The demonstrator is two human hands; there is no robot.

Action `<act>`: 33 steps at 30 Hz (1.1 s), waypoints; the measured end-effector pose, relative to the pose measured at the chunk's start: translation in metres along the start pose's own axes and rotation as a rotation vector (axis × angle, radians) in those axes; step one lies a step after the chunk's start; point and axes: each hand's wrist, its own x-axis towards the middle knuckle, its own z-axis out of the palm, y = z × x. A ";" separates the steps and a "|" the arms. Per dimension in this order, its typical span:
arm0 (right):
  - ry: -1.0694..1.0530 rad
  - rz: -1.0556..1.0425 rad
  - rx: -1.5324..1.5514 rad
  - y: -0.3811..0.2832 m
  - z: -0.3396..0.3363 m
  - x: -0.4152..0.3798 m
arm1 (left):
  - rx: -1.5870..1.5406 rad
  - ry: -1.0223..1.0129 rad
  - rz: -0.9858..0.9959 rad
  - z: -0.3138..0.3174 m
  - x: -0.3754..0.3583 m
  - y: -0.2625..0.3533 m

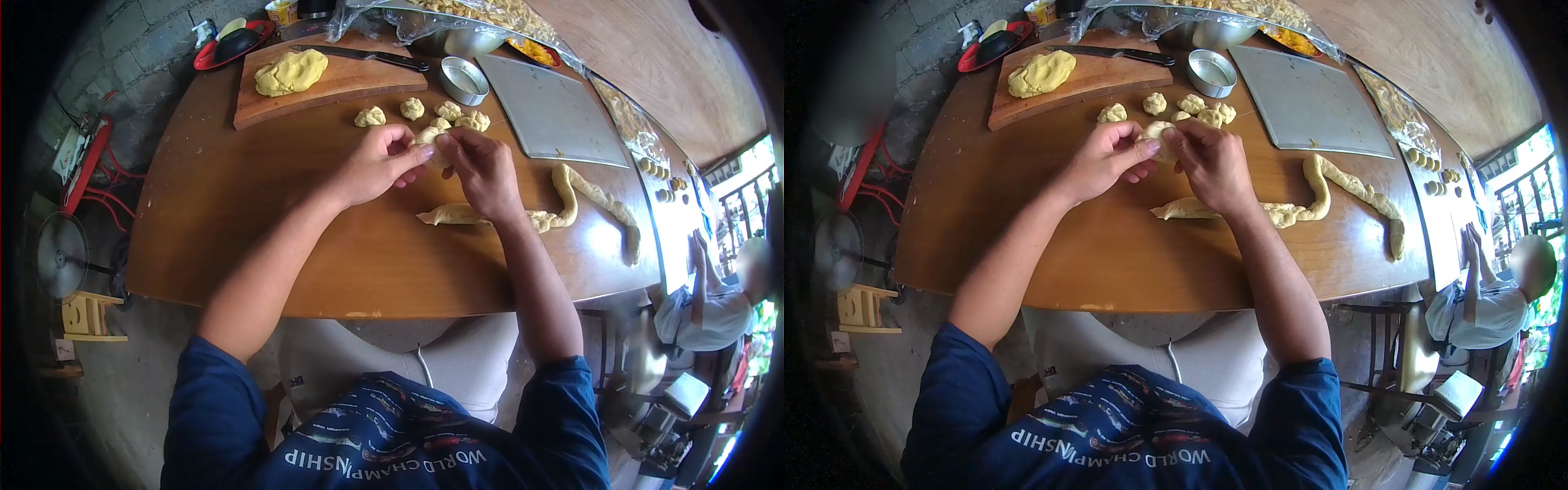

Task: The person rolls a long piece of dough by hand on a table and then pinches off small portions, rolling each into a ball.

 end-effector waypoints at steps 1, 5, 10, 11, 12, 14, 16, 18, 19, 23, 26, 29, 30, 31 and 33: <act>-0.018 0.024 0.015 0.000 0.000 0.000 | 0.036 -0.034 0.021 -0.003 0.002 -0.002; -0.051 0.049 0.170 0.004 -0.002 0.002 | 0.113 -0.037 0.039 -0.011 0.004 -0.003; -0.114 0.041 0.070 0.004 -0.004 0.002 | 0.128 0.027 0.216 -0.006 0.001 0.001; -0.110 0.041 0.073 0.005 -0.003 0.002 | 0.131 0.024 0.215 -0.009 0.002 0.001; -0.126 0.053 0.112 0.004 -0.002 0.003 | 0.155 -0.024 0.139 -0.015 0.005 0.000; -0.142 0.067 0.152 0.005 -0.002 0.004 | 0.178 -0.071 0.061 -0.033 0.012 -0.006; -0.059 0.031 0.136 0.008 -0.006 0.006 | 0.172 0.063 0.048 -0.055 0.020 -0.012; -0.040 0.021 0.092 0.009 -0.011 0.006 | 0.086 0.224 0.039 -0.064 0.018 -0.012; -0.041 0.027 0.055 0.010 -0.013 0.006 | 0.082 0.274 0.050 -0.068 0.018 -0.012; -0.050 0.037 -0.052 0.006 -0.014 0.005 | 0.153 0.317 -0.019 -0.084 0.015 -0.004; -0.047 0.034 -0.075 0.002 -0.016 0.005 | 0.179 0.261 -0.046 -0.087 0.018 -0.013; -0.021 0.029 -0.078 0.004 -0.018 0.006 | 0.185 0.201 0.073 -0.066 0.027 -0.030; -0.004 0.024 -0.078 0.006 -0.018 0.007 | 0.275 0.193 0.237 -0.055 0.037 -0.050; 0.004 0.026 -0.072 0.006 -0.017 0.006 | 0.456 0.246 0.244 -0.034 0.036 -0.044; 0.004 -0.012 -0.112 0.004 -0.015 0.008 | 0.645 0.299 0.258 -0.016 0.037 -0.038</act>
